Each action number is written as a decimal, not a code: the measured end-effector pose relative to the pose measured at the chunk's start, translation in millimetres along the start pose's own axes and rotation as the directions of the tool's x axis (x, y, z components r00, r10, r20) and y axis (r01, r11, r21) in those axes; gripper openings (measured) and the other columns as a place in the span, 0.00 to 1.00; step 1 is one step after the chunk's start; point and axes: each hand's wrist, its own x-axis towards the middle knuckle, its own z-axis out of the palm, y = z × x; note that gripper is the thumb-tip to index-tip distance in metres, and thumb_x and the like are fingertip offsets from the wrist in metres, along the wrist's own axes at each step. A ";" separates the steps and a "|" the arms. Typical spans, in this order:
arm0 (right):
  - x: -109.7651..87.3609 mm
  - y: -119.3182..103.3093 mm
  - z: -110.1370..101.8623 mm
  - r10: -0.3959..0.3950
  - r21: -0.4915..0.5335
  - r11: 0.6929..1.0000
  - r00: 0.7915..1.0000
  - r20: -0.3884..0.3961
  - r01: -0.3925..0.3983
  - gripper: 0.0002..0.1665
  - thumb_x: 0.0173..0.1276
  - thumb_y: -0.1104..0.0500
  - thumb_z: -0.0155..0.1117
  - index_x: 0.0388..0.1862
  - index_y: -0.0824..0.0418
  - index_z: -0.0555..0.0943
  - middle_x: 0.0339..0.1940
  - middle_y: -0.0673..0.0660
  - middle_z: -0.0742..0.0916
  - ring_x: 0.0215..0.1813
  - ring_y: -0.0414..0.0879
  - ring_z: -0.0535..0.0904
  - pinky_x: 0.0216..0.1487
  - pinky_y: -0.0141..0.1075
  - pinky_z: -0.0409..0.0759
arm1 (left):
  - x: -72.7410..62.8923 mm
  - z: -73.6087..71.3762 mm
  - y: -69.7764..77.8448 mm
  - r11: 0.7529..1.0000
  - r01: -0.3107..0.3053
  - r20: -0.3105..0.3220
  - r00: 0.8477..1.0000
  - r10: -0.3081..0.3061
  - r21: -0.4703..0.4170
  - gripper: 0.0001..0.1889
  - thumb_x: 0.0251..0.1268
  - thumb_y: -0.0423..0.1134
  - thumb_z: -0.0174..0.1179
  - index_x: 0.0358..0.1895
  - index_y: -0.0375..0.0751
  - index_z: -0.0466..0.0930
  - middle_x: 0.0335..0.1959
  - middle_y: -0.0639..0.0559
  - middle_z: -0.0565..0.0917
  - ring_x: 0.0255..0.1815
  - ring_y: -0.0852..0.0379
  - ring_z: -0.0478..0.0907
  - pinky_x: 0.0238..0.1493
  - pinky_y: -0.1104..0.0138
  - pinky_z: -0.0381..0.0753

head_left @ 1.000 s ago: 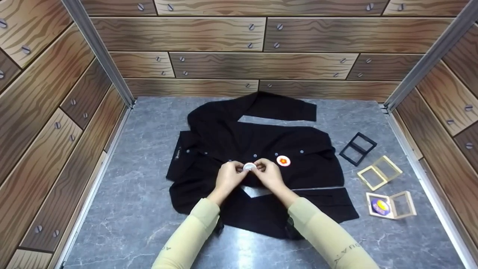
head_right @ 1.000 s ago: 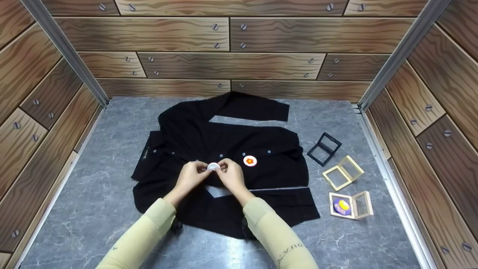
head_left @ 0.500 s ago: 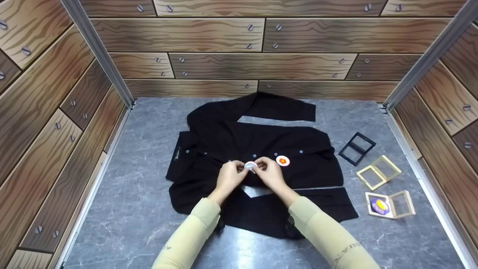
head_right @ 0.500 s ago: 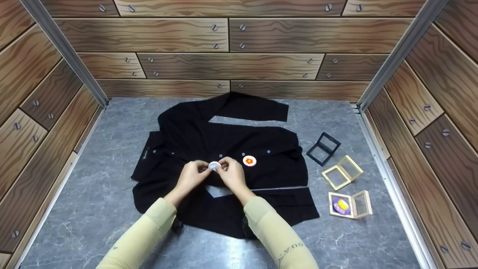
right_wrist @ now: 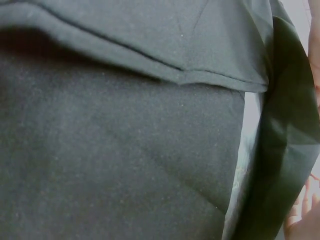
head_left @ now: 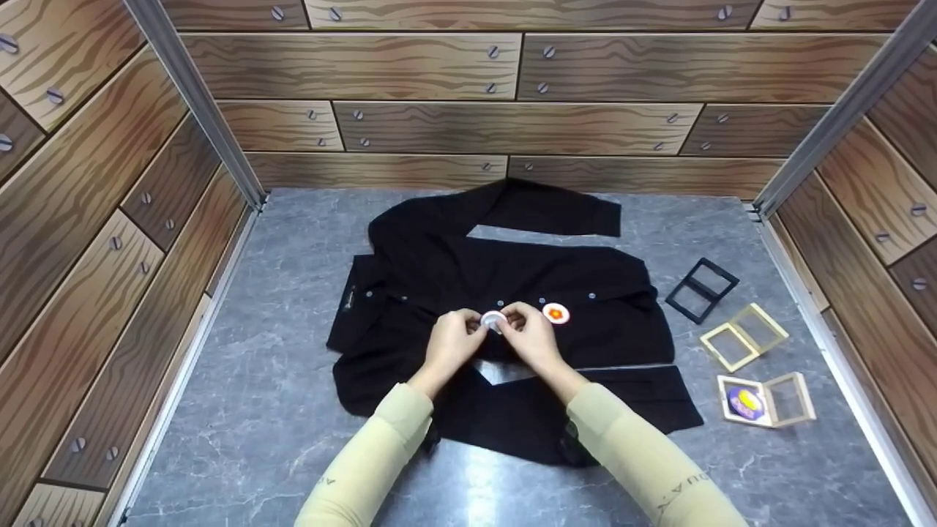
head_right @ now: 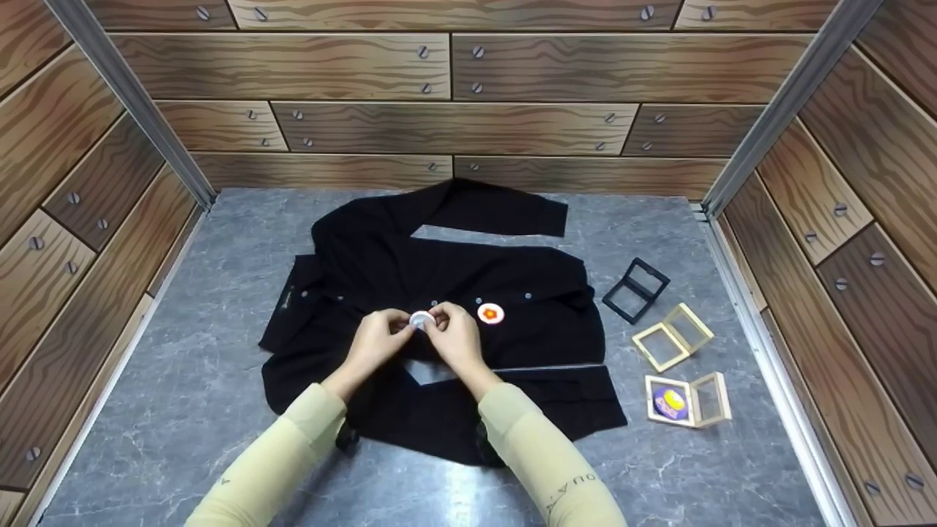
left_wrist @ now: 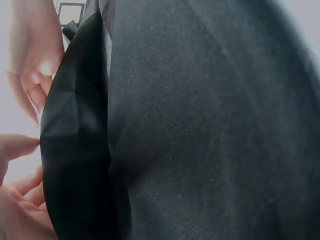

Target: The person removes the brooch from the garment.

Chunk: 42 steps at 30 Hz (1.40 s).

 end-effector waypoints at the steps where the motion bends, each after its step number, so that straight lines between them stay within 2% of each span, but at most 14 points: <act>1: 0.0 -0.2 -0.2 -0.002 -0.001 1.000 1.000 -0.004 0.002 0.06 0.64 0.69 0.74 0.37 0.72 0.86 0.32 0.63 0.88 0.32 0.39 0.77 0.36 0.24 0.75 | 0.1 0.2 0.5 1.000 -0.001 0.000 1.000 0.001 -0.001 0.08 0.64 0.35 0.70 0.42 0.34 0.91 0.33 0.45 0.93 0.36 0.51 0.90 0.41 0.62 0.88; 10: 0.4 -3.0 -4.0 0.008 0.009 1.000 1.000 -0.023 -0.007 0.06 0.66 0.67 0.73 0.39 0.71 0.86 0.32 0.62 0.88 0.32 0.39 0.76 0.37 0.23 0.74 | 0.6 1.8 4.9 1.000 -0.013 -0.001 1.000 0.013 -0.001 0.08 0.66 0.36 0.69 0.42 0.35 0.92 0.32 0.46 0.93 0.35 0.53 0.89 0.40 0.63 0.88; 25: -1.0 -3.4 -2.0 0.036 0.058 0.998 0.999 -0.018 -0.035 0.07 0.67 0.68 0.71 0.40 0.74 0.85 0.34 0.65 0.88 0.34 0.37 0.77 0.38 0.24 0.76 | 0.2 1.0 6.2 1.000 -0.001 -0.016 1.000 0.002 0.014 0.08 0.61 0.35 0.71 0.41 0.36 0.91 0.29 0.49 0.90 0.30 0.60 0.82 0.36 0.69 0.82; 29: -0.5 -2.9 0.1 0.044 0.096 0.995 0.999 -0.014 -0.042 0.08 0.67 0.69 0.70 0.40 0.76 0.85 0.32 0.63 0.88 0.31 0.34 0.76 0.35 0.22 0.76 | 0.3 0.2 6.4 1.000 0.000 -0.018 1.000 0.001 0.018 0.07 0.60 0.34 0.71 0.41 0.37 0.91 0.29 0.50 0.89 0.29 0.62 0.81 0.36 0.70 0.81; 32: -0.3 -2.9 1.3 0.078 0.160 0.984 0.997 -0.005 -0.076 0.08 0.68 0.71 0.69 0.41 0.78 0.84 0.30 0.58 0.86 0.28 0.33 0.76 0.31 0.22 0.77 | 0.5 -0.2 6.6 1.000 -0.017 -0.026 1.000 0.018 0.024 0.07 0.58 0.33 0.71 0.40 0.37 0.91 0.28 0.50 0.89 0.29 0.61 0.80 0.35 0.70 0.81; 37: -2.1 -10.6 0.9 0.137 0.254 0.958 0.991 0.012 -0.135 0.10 0.69 0.73 0.68 0.44 0.83 0.81 0.28 0.57 0.86 0.26 0.37 0.78 0.29 0.25 0.82 | 1.5 -0.5 6.5 1.000 -0.023 -0.027 0.999 0.023 0.012 0.08 0.57 0.32 0.70 0.40 0.36 0.90 0.28 0.48 0.89 0.29 0.61 0.80 0.34 0.71 0.80; 41: -2.8 -12.7 0.8 0.157 0.272 0.950 0.988 0.014 -0.155 0.10 0.70 0.73 0.67 0.44 0.83 0.82 0.26 0.55 0.86 0.25 0.38 0.79 0.29 0.26 0.82 | 0.9 -0.6 7.4 1.000 -0.005 -0.022 1.000 0.005 -0.011 0.09 0.59 0.34 0.70 0.41 0.35 0.90 0.30 0.48 0.90 0.30 0.60 0.82 0.36 0.70 0.81; 42: -1.4 -7.5 2.6 0.161 0.278 0.948 0.987 0.012 -0.158 0.10 0.70 0.73 0.67 0.44 0.82 0.82 0.26 0.53 0.86 0.24 0.37 0.79 0.28 0.25 0.81 | 0.5 -0.7 7.8 1.000 -0.003 -0.022 1.000 0.003 -0.018 0.09 0.60 0.35 0.70 0.41 0.35 0.90 0.30 0.48 0.90 0.30 0.59 0.83 0.36 0.70 0.82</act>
